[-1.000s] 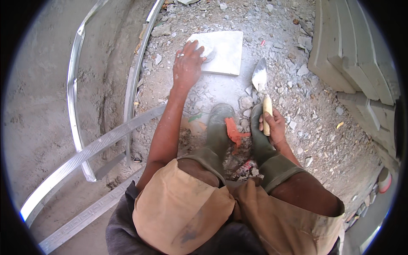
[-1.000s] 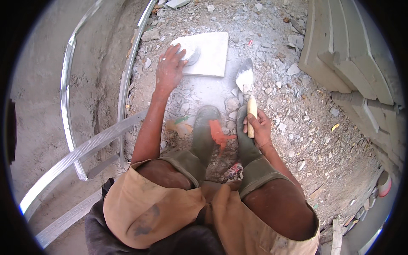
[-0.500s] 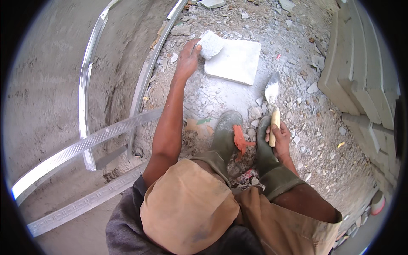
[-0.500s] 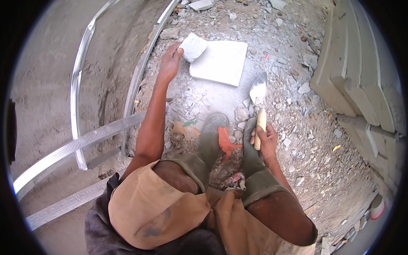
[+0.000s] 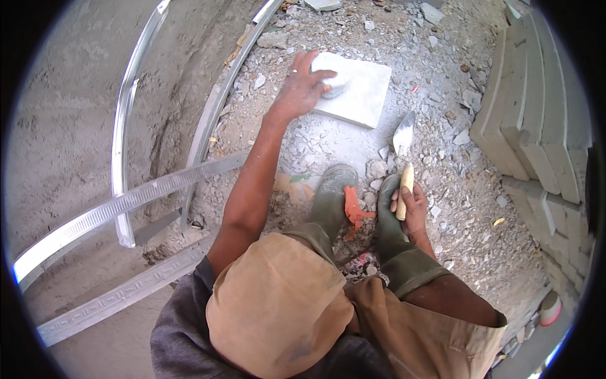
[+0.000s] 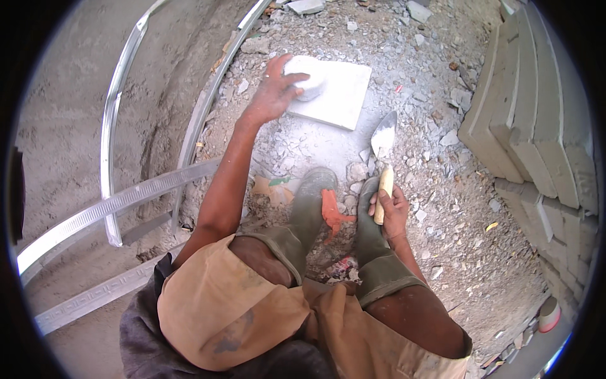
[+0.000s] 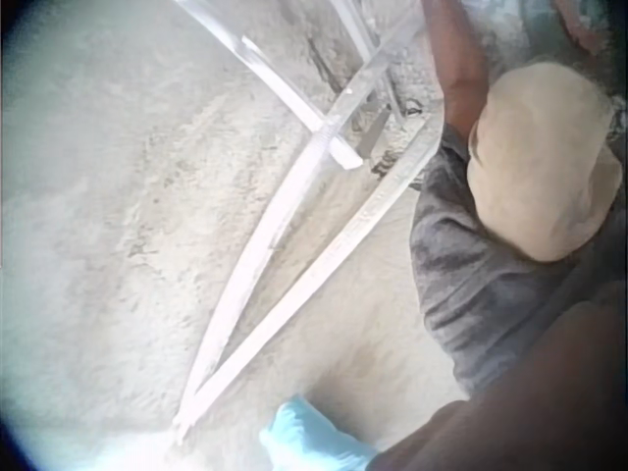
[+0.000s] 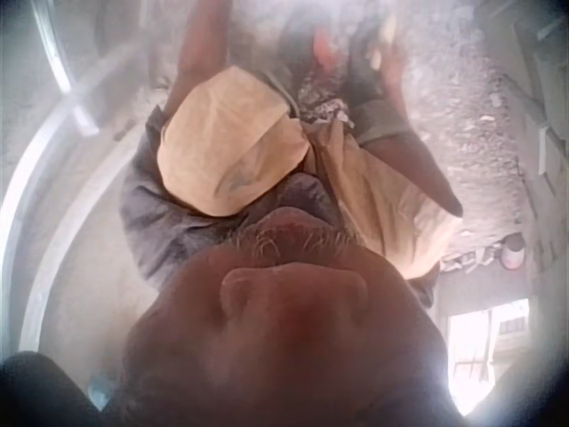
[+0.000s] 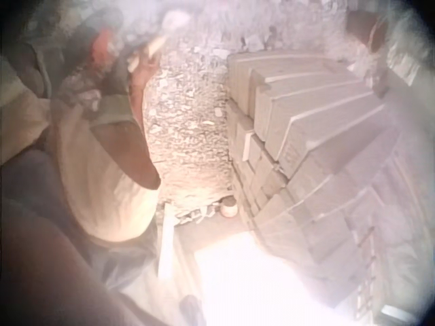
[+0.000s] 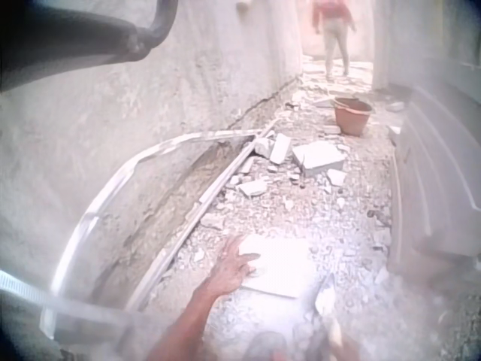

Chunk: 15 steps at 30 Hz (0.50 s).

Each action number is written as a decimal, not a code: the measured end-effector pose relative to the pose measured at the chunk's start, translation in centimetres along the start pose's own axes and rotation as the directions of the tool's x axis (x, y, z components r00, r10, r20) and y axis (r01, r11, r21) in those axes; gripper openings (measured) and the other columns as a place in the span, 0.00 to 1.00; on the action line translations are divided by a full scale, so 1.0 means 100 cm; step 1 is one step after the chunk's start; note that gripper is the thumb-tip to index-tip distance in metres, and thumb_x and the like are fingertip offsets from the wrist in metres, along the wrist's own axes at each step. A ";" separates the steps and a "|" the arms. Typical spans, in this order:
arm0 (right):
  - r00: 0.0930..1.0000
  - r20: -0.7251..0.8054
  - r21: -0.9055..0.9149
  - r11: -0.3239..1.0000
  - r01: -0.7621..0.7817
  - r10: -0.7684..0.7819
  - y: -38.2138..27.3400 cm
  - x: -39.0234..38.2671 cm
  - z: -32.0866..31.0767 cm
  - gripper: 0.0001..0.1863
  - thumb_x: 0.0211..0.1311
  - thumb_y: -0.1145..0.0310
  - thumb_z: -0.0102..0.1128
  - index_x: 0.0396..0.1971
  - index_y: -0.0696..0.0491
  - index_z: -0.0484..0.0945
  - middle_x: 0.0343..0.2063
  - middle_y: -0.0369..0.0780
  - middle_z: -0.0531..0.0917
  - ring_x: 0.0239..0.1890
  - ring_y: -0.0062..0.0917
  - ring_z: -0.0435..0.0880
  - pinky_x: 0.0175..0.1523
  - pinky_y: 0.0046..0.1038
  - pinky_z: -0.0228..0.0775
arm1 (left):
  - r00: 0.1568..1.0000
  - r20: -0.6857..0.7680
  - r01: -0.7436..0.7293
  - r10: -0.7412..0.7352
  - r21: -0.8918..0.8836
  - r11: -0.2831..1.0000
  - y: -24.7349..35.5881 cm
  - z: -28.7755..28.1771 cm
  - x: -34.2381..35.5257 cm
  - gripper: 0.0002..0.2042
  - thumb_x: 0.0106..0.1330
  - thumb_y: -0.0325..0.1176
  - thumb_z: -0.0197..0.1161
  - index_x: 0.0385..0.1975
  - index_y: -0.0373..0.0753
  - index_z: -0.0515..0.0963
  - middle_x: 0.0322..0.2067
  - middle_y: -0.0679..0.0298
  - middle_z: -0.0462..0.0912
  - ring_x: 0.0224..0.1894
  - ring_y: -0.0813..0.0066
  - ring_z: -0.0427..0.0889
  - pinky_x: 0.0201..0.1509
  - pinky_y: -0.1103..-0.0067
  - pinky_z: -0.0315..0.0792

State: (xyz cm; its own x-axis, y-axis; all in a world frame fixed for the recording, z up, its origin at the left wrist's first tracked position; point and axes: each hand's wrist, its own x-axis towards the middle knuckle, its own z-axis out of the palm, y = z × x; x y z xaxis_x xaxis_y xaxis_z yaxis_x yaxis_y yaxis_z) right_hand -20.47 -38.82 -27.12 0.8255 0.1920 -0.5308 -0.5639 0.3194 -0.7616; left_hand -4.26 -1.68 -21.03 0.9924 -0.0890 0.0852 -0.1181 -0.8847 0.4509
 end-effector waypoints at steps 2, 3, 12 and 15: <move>1.000 -0.005 0.001 1.000 0.007 -0.007 -0.001 -0.001 -0.003 0.16 0.71 0.67 0.59 0.51 0.60 0.72 0.26 0.41 0.82 0.20 0.22 0.79 0.27 0.22 0.71 | 0.999 -0.033 -0.016 0.014 -0.053 0.998 0.017 0.007 -0.007 0.32 0.63 0.40 0.69 0.68 0.44 0.68 0.75 0.56 0.51 0.78 0.55 0.45 0.79 0.57 0.44; 1.000 -0.001 0.005 1.000 0.010 -0.010 -0.002 -0.001 -0.001 0.16 0.71 0.67 0.59 0.51 0.60 0.72 0.26 0.41 0.82 0.20 0.22 0.79 0.27 0.23 0.71 | 0.998 -0.051 0.045 -0.049 -0.066 0.997 0.016 0.007 -0.009 0.38 0.60 0.42 0.72 0.70 0.42 0.62 0.75 0.54 0.49 0.78 0.55 0.44 0.79 0.56 0.43; 1.000 0.019 0.000 1.000 -0.004 0.004 -0.002 0.000 -0.004 0.17 0.70 0.63 0.61 0.49 0.60 0.72 0.27 0.41 0.82 0.20 0.22 0.79 0.27 0.22 0.72 | 0.900 -0.041 0.415 -0.433 -0.219 0.883 0.023 0.031 -0.014 0.66 0.38 0.53 0.84 0.73 0.30 0.45 0.69 0.45 0.55 0.73 0.48 0.55 0.76 0.53 0.47; 1.000 0.027 0.002 1.000 -0.009 0.008 -0.002 0.001 -0.001 0.18 0.70 0.62 0.62 0.49 0.60 0.72 0.26 0.41 0.82 0.20 0.22 0.79 0.27 0.22 0.72 | 0.901 -0.025 0.400 -0.433 -0.338 0.852 0.014 0.041 -0.013 0.64 0.41 0.52 0.83 0.73 0.30 0.45 0.68 0.45 0.57 0.72 0.47 0.56 0.76 0.54 0.49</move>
State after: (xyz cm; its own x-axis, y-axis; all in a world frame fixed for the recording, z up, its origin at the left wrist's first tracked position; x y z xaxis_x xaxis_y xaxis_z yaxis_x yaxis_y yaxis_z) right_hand -20.27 -38.98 -27.01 0.8210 0.2194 -0.5270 -0.5709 0.3193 -0.7564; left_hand -5.57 -4.71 -24.11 0.9444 0.3144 -0.0965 0.2847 -0.6346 0.7185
